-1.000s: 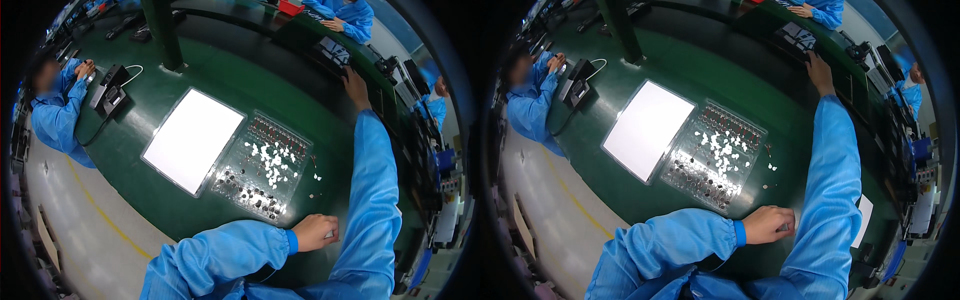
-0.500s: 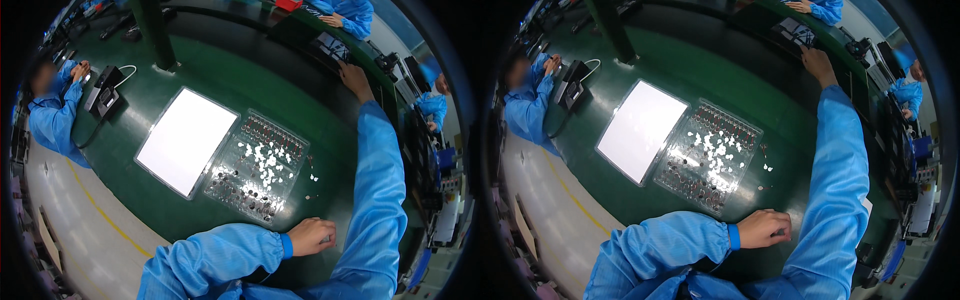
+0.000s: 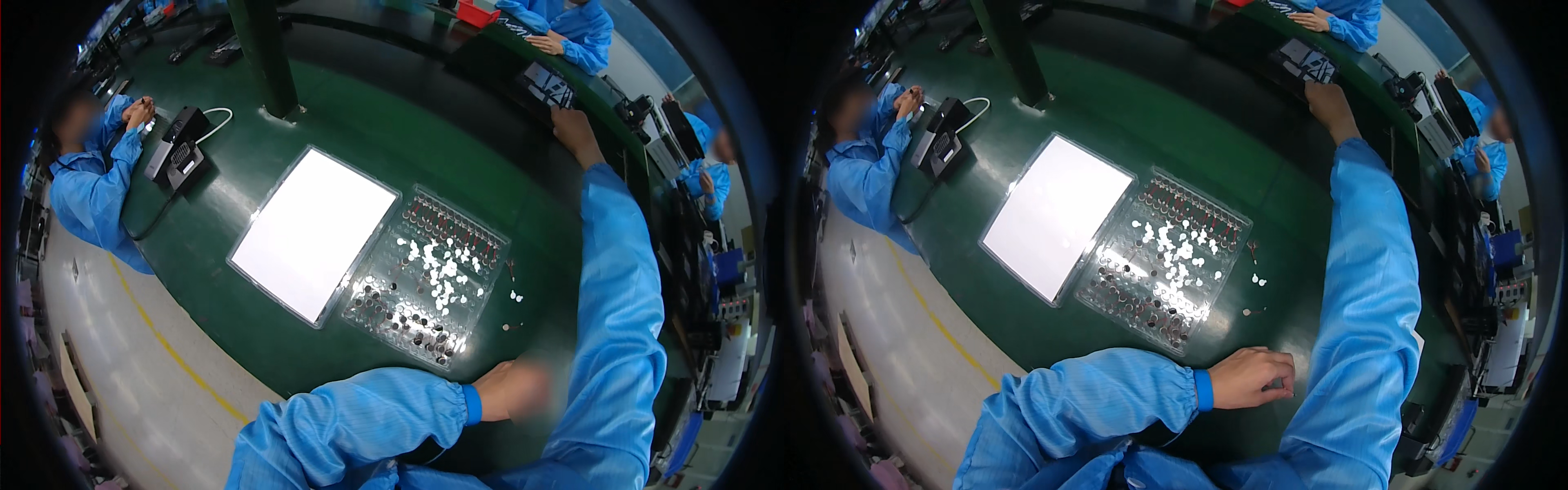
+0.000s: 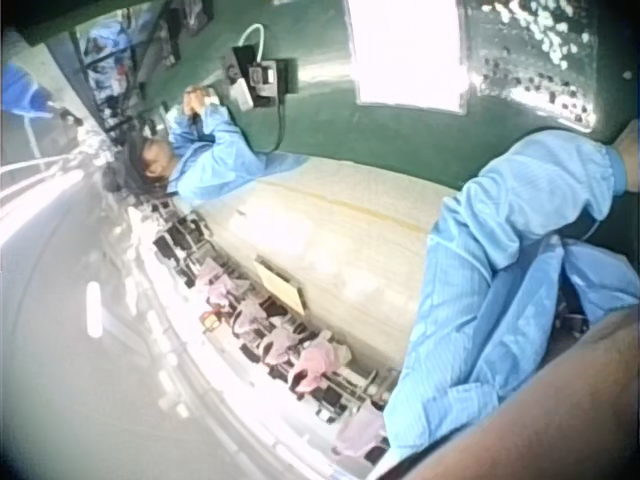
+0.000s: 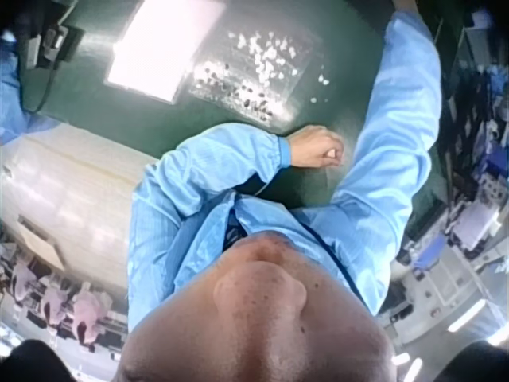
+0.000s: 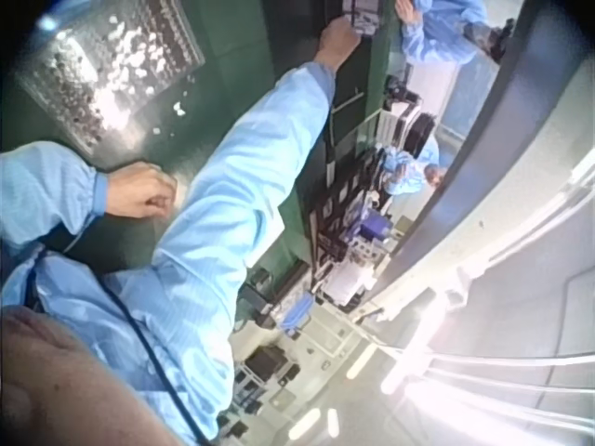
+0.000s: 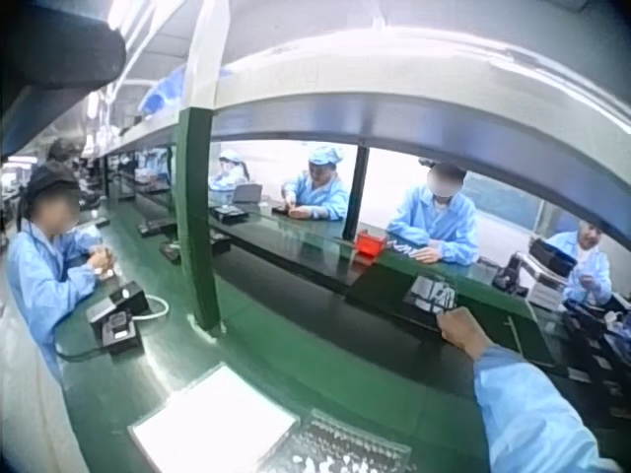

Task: Assembling or repairing a tablet computer on a factory production line.

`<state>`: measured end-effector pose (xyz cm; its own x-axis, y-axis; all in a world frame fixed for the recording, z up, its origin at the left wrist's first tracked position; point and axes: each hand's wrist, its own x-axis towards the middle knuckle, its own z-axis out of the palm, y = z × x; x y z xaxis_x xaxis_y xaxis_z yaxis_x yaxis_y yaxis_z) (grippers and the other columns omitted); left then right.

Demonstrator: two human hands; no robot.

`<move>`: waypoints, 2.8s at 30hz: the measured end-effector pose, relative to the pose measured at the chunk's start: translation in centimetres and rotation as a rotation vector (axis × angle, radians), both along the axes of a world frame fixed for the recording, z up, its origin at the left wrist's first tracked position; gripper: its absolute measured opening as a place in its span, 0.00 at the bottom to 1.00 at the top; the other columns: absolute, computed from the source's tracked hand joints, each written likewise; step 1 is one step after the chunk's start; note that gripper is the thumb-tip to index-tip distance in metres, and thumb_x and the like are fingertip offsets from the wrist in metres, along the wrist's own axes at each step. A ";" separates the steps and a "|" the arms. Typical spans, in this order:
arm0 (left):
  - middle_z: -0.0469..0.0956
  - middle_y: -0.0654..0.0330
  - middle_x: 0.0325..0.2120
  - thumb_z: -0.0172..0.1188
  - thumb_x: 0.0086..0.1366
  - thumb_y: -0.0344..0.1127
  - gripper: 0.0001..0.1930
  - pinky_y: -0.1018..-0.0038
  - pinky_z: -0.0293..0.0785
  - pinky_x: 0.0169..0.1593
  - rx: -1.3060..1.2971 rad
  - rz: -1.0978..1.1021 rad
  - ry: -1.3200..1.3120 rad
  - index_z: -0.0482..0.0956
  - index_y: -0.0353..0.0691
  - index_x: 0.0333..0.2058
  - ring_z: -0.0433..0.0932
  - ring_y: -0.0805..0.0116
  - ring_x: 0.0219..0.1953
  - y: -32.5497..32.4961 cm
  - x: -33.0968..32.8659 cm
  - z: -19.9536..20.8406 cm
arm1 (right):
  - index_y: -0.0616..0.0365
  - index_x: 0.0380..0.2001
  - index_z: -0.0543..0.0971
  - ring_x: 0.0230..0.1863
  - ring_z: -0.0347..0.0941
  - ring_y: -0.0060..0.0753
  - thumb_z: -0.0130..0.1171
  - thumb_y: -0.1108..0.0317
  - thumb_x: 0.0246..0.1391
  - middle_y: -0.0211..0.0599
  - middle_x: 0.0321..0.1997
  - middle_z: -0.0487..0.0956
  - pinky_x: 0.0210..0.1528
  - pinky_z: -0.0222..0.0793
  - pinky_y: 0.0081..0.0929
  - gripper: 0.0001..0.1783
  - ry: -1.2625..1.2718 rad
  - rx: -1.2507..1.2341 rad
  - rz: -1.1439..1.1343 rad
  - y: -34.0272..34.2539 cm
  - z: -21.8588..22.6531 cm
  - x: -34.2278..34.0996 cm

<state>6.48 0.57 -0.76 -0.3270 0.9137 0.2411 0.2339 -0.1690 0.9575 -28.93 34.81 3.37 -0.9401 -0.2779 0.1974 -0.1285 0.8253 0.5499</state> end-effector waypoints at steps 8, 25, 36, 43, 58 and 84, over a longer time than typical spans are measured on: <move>0.77 0.62 0.32 0.64 0.63 0.37 0.07 0.64 0.72 0.42 0.026 0.047 -0.006 0.78 0.42 0.30 0.79 0.61 0.33 -0.1 -0.2 -0.2 | 0.62 0.51 0.72 0.36 0.81 0.50 0.64 0.69 0.49 0.49 0.35 0.82 0.38 0.77 0.45 0.24 0.024 -0.033 -0.071 0.4 2.3 6.7; 0.76 0.59 0.32 0.64 0.63 0.37 0.07 0.65 0.73 0.32 0.126 0.106 0.026 0.79 0.41 0.30 0.77 0.62 0.26 0.2 0.0 -1.1 | 0.51 0.57 0.71 0.40 0.81 0.52 0.59 0.68 0.56 0.48 0.39 0.82 0.36 0.78 0.47 0.24 0.386 -0.175 -0.211 -3.2 5.2 11.9; 0.82 0.52 0.35 0.53 0.73 0.34 0.08 0.74 0.80 0.32 0.098 0.031 -0.636 0.67 0.36 0.41 0.83 0.67 0.29 2.3 -1.4 -2.9 | 0.58 0.51 0.73 0.67 0.67 0.58 0.58 0.72 0.63 0.57 0.63 0.73 0.68 0.63 0.50 0.15 0.450 -1.218 0.297 -6.4 15.3 49.6; 0.75 0.60 0.49 0.57 0.73 0.38 0.08 0.70 0.75 0.57 0.205 -0.288 -1.008 0.73 0.43 0.44 0.78 0.69 0.49 0.4 -2.7 -1.3 | 0.57 0.38 0.73 0.67 0.67 0.63 0.57 0.67 0.64 0.67 0.62 0.72 0.67 0.62 0.53 0.06 0.080 -1.681 0.295 -11.5 9.0 60.0; 0.80 0.60 0.45 0.60 0.71 0.34 0.06 0.75 0.70 0.56 0.194 0.089 -0.457 0.77 0.38 0.40 0.75 0.75 0.48 -5.4 2.7 -0.6 | 0.53 0.61 0.73 0.59 0.76 0.42 0.61 0.75 0.57 0.38 0.62 0.78 0.57 0.71 0.36 0.27 0.293 -0.992 -0.195 -10.1 -2.2 48.3; 0.81 0.61 0.40 0.71 0.54 0.32 0.06 0.69 0.71 0.48 -0.094 0.222 0.532 0.86 0.38 0.29 0.74 0.63 0.45 7.1 2.1 1.9 | 0.56 0.54 0.74 0.49 0.79 0.40 0.62 0.67 0.58 0.41 0.49 0.82 0.49 0.74 0.33 0.20 0.389 -1.358 -0.010 -9.6 -4.3 49.8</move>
<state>8.57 7.66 1.18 -0.3694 0.8626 0.3456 0.7071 0.0196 0.7068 20.89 25.20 -0.96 -0.7654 0.3420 0.5452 -0.1455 0.7332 -0.6643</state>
